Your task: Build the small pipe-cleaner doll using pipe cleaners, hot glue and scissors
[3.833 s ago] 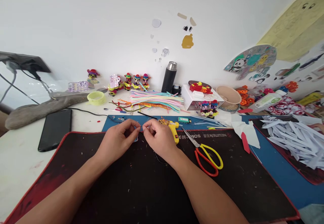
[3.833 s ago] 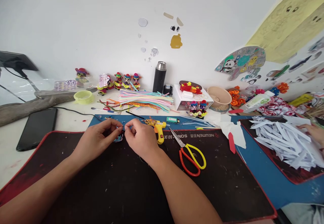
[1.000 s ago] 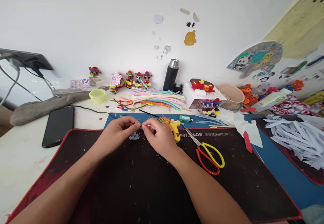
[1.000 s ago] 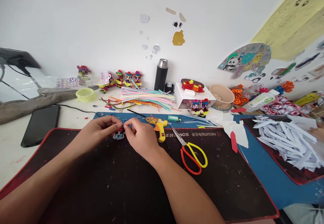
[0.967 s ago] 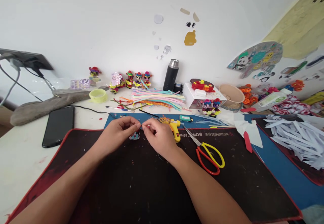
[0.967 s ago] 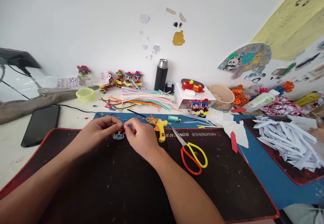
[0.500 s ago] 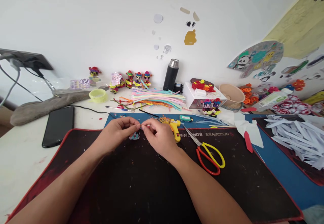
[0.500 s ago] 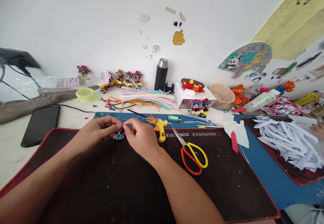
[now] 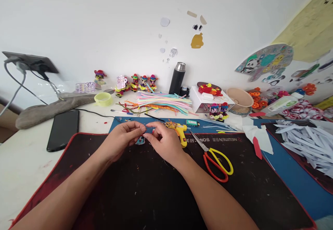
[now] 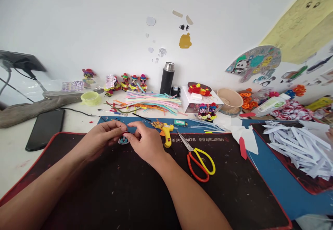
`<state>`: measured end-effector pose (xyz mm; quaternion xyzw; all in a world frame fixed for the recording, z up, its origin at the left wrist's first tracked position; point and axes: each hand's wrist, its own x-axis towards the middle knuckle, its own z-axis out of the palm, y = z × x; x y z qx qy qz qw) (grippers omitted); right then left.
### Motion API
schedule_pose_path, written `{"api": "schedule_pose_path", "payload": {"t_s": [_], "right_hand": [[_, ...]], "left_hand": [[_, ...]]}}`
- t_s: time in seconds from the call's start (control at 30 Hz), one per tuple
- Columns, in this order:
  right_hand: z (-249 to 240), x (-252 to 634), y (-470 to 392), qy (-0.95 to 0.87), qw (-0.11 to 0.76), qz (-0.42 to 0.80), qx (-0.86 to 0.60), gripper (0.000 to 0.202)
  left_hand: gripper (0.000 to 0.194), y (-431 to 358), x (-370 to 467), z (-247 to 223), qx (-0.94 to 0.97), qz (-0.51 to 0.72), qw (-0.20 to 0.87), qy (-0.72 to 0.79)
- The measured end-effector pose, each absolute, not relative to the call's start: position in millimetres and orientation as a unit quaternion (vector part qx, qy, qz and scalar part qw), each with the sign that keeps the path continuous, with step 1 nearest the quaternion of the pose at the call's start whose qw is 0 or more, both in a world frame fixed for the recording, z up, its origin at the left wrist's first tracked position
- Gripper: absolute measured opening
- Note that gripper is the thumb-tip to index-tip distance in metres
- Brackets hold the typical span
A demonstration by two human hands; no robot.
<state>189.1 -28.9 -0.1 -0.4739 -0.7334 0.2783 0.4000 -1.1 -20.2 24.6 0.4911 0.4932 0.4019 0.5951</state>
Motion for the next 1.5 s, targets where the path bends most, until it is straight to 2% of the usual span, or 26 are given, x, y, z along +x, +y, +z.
{"api": "schedule_pose_path", "payload": {"t_s": [0.57,1.07,1.5], "right_hand": [[-0.4,190.0,-29.0,-0.75,0.383,0.234,-0.486,0.017],[0.4,189.8,-29.5,-0.752,0.381,0.229,-0.488,0.023],[0.3,191.3,-28.3,-0.76,0.39,0.212,-0.474,0.016]], "left_hand": [[0.041,-21.0,-0.3,21.3,0.505,0.39,0.588,0.497],[0.042,-20.8,-0.1,25.2,0.507,0.394,0.578,0.502],[0.037,-19.6,-3.4,20.1,0.487,0.398,0.609,0.483]]}}
